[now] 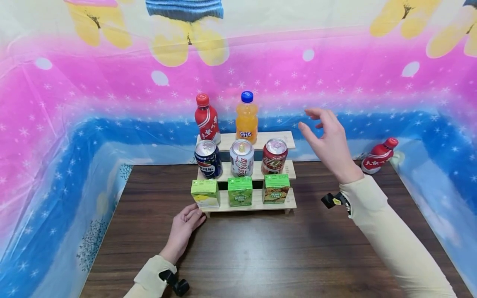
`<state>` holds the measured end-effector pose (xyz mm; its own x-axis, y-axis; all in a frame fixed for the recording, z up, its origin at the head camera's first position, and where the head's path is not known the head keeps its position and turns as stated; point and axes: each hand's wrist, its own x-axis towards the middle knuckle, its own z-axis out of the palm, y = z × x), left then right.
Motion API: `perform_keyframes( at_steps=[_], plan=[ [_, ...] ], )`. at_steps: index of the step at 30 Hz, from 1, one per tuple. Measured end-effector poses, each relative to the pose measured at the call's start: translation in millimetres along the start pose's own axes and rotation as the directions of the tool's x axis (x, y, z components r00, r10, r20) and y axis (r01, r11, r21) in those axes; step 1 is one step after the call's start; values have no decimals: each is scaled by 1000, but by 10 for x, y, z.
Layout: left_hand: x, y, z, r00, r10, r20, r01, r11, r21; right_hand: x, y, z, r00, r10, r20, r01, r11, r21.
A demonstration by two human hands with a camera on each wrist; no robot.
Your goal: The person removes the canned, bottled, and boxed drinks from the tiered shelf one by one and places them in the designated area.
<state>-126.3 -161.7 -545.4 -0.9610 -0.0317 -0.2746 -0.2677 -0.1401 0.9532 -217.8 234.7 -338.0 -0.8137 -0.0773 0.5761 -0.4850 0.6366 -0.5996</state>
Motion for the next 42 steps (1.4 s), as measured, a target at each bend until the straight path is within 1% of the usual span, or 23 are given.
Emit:
perform_keyframes(
  at_steps=[11,17,20,25,29,33,38,42],
  plan=[
    [7,4,-13,1000,-8,18,8,1000,2,184,-298,189,998,-2,61,-2,999,52],
    [10,-7,-17,1000,-5,19,5,1000,1,306,-380,327,996,-7,85,2,998,65],
    [6,-8,-18,1000,4,19,-4,1000,-7,368,-405,396,995,-21,93,13,997,76],
    [-6,-6,-21,1000,8,20,-8,1000,-19,461,-435,499,994,-21,111,10,995,95],
    [-7,-7,-23,1000,12,22,-12,1000,-14,528,-440,577,991,5,135,-20,994,107],
    [-4,-6,-17,1000,13,26,-13,1000,-18,587,-452,633,984,47,169,-70,989,130],
    [-5,-1,-10,1000,5,19,-5,1000,-17,655,-465,685,969,104,223,-137,980,141],
    [-8,2,-11,1000,4,14,-3,1000,-13,700,-479,727,954,142,263,-180,976,124]
  ],
)
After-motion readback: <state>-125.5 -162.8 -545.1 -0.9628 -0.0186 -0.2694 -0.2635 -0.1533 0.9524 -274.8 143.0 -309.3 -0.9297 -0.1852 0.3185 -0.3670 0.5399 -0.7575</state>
